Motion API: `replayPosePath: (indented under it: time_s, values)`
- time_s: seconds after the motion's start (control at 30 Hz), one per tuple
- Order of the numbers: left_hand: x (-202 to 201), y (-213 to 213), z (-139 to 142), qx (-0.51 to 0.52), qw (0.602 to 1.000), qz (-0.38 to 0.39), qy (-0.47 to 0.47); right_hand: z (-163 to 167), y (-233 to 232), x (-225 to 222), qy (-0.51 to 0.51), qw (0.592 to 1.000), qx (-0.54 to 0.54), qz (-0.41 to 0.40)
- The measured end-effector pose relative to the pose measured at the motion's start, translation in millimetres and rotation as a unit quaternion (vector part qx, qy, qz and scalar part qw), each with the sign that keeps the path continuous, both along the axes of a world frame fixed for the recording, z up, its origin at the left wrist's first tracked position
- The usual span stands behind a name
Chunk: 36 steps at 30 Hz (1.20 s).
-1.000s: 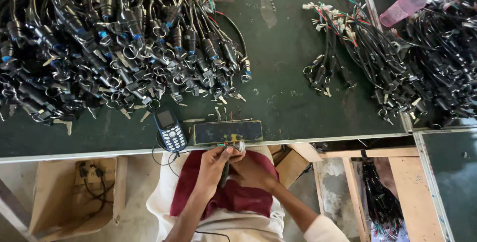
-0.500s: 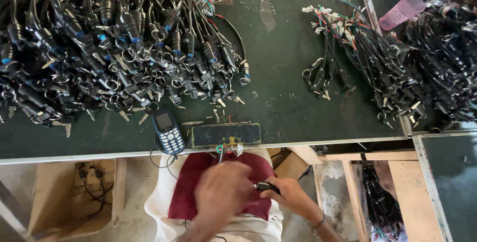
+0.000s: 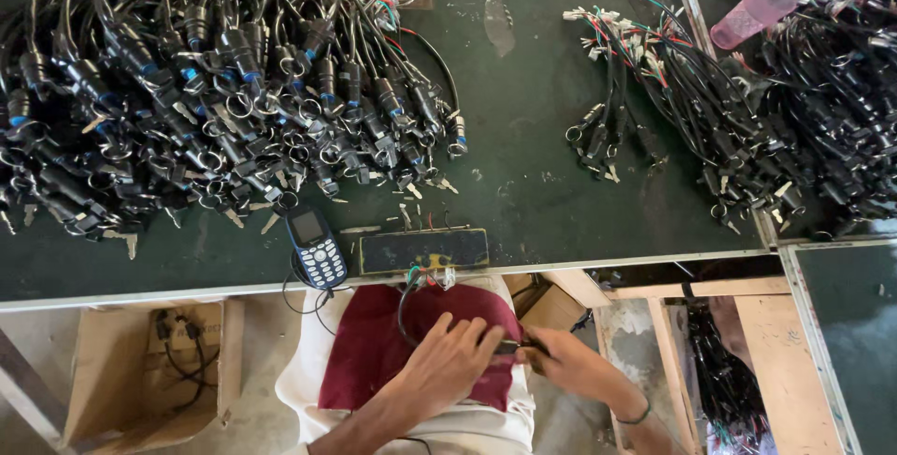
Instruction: The person sits at a workbench and assembles power cables by hand, twisting exposed wire strands and fitting them into metal connectors. They place finished connectors onto a small test board on the bench and set completed cable bundles aside on the table.
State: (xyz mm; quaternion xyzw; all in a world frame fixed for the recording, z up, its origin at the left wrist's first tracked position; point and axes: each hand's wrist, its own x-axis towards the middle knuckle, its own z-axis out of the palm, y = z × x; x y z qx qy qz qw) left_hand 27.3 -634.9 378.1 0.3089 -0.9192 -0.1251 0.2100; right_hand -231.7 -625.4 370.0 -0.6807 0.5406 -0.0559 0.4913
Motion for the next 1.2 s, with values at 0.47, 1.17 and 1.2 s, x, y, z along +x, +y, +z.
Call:
replayPosePath:
  time_s: [0.47,1.17,1.2]
  values:
    - [-3.5,-5.9,5.8,0.147,0.986,-0.064,0.036,50.9,6.6,7.1,0.145,0.934,-0.264,0.190]
    - [-15.9,2.5,45.9,0.326,0.898,0.039,0.292,62.7,20.8,42.4,-0.470,0.792,-0.146,-0.362]
    - [-16.1,2.8,45.3,0.336,0.897,0.044,0.283,59.4,19.8,51.6,-0.492,0.793,-0.131,-0.336]
